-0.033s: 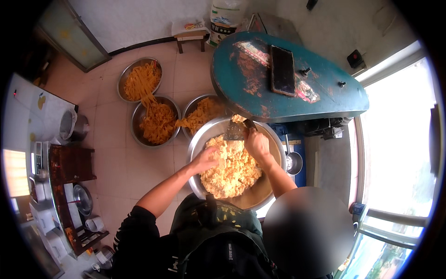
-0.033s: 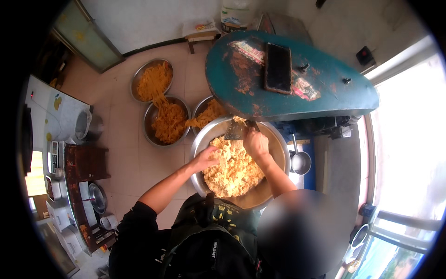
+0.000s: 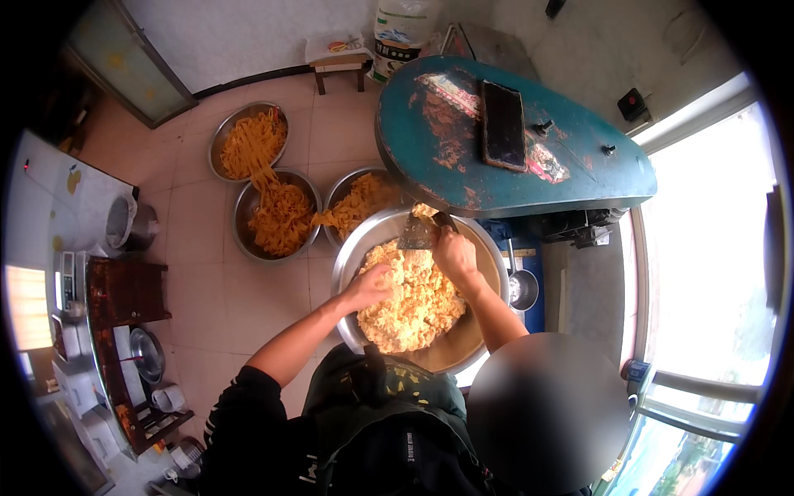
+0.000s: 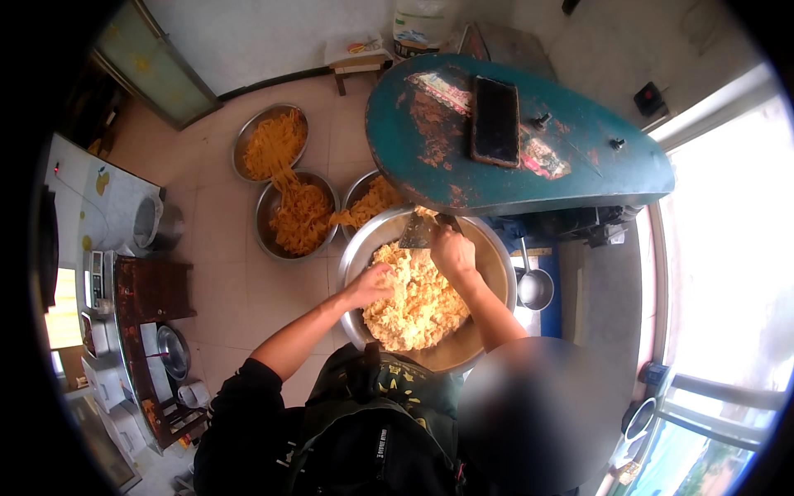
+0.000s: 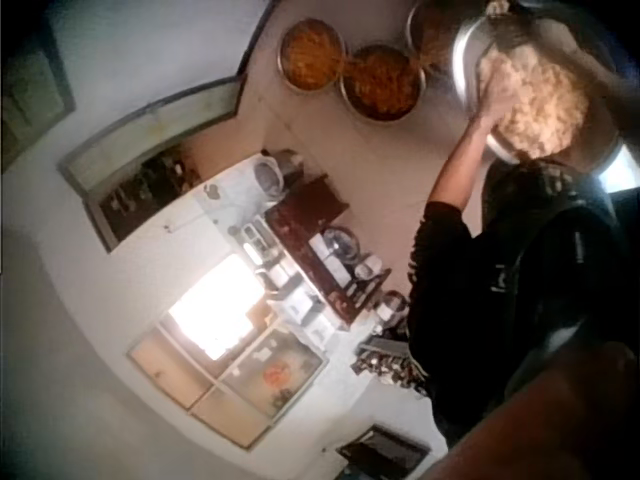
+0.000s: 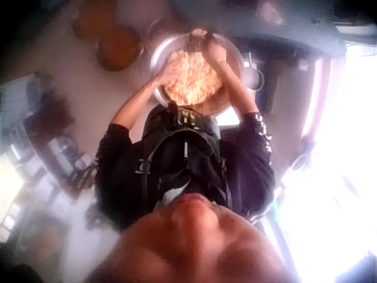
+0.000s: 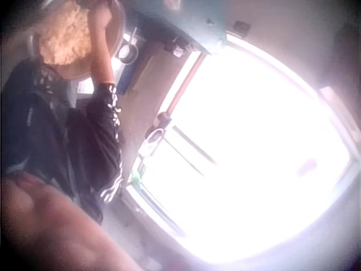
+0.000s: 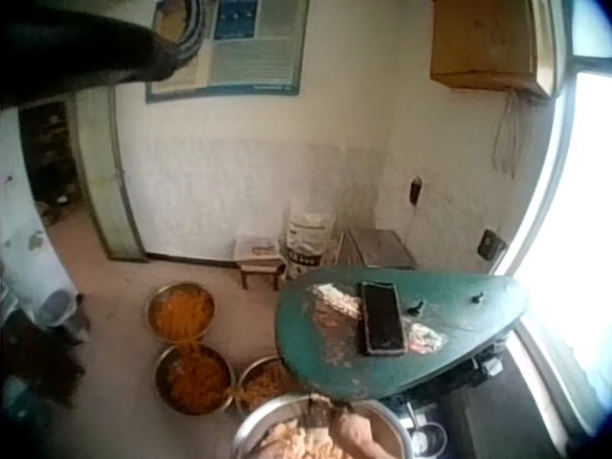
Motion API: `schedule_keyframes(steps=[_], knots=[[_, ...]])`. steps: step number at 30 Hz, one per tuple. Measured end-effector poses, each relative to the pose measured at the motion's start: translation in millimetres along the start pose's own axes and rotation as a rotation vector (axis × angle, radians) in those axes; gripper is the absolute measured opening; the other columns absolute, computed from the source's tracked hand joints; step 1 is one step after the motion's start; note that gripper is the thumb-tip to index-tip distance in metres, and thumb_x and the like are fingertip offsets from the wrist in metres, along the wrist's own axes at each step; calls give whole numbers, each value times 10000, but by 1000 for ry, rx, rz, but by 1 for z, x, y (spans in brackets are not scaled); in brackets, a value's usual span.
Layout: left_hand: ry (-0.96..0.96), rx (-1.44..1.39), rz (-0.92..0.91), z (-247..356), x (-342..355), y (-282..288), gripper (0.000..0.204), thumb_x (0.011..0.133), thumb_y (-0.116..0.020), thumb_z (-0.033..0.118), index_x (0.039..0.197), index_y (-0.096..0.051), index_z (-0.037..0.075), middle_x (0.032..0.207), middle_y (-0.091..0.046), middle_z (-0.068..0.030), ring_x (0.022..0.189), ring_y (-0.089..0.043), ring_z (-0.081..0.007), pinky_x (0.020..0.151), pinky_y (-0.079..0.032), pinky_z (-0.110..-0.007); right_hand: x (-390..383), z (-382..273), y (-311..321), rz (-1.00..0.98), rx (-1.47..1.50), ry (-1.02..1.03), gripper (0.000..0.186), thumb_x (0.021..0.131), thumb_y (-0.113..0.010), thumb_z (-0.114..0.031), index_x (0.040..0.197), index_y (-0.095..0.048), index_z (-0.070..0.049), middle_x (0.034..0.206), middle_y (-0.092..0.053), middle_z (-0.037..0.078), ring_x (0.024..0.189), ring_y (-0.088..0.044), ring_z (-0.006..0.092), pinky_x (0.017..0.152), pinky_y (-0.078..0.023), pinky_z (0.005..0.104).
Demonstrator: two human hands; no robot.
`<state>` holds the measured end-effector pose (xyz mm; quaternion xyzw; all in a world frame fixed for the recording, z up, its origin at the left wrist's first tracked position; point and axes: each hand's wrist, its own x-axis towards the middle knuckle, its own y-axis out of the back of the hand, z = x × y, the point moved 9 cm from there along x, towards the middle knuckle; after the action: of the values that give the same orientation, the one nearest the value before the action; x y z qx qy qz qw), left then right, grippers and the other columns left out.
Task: The person kneads a large mass of yellow dough in a metal bowl using both hands. A second person in the background operates a machine that extrudes long strands of dough into separate bowls. The camera wearer repeatedly lifts, folds, and presses the dough to mix it.
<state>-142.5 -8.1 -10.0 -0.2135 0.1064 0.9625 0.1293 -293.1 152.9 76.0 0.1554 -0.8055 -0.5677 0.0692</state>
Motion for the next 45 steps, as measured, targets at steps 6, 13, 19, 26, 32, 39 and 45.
schedule_keyframes(steps=[6, 13, 19, 26, 32, 39, 45], knots=[[-211, 395, 34, -22, -2, -58, 379, 808, -715, 107, 1168, -619, 39, 1120, -633, -190, 1036, -644, -362, 886, -527, -448, 22, 3, -13, 22, 13, -3, 412, 1017, -507, -384, 985, -653, 0, 782, -695, 300, 728, -705, 458, 666, -569, 548], [-213, 656, -27, -22, -20, -76, 185, 755, -654, 8, 937, -625, 15, 938, -643, -202, 919, -652, -410, 779, -516, -518, 7, -3, -14, -6, -12, -23, 393, 1024, -498, -366, 965, -646, -7, 809, -709, 283, 758, -703, 470, 696, -567, 551], [114, 604, -158, -11, -24, -65, 140, 725, -619, -23, 855, -662, 3, 805, -659, -222, 832, -675, -426, 752, -539, -500, -2, -14, 9, 14, 25, -15, 427, 1033, -472, -392, 1124, -685, -33, 857, -714, 285, 775, -701, 473, 719, -564, 557], [-80, 619, -305, -8, -22, -59, 431, 777, -644, 72, 1200, -722, 100, 1049, -726, -221, 934, -704, -406, 820, -559, -468, 28, 22, -13, -3, 10, -32, 455, 1043, -460, -371, 1042, -696, 18, 887, -704, 309, 797, -699, 472, 706, -560, 555], [-23, 462, -326, 10, -32, -41, 572, 837, -648, 111, 1405, -575, 119, 1294, -671, -197, 1156, -664, -346, 965, -528, -408, 3, 7, -16, -21, 7, -86, 438, 1046, -453, -392, 1051, -634, 6, 857, -703, 311, 823, -709, 462, 737, -563, 565], [-296, 80, -210, 98, -46, -23, 538, 872, -548, 6, 1405, -570, 78, 1419, -602, -165, 1336, -563, -291, 1125, -439, -384, 21, 3, -14, 87, 71, -86, 416, 1032, -495, -390, 980, -638, -3, 773, -693, 301, 724, -693, 484, 689, -566, 587], [-234, -67, -229, 48, -20, -28, 595, 856, -563, -15, 1446, -508, 42, 1447, -556, -155, 1359, -523, -236, 1122, -430, -346, 21, 7, -26, 0, 18, -48, 392, 1021, -506, -388, 1032, -630, -16, 807, -702, 298, 767, -700, 482, 724, -564, 582]])
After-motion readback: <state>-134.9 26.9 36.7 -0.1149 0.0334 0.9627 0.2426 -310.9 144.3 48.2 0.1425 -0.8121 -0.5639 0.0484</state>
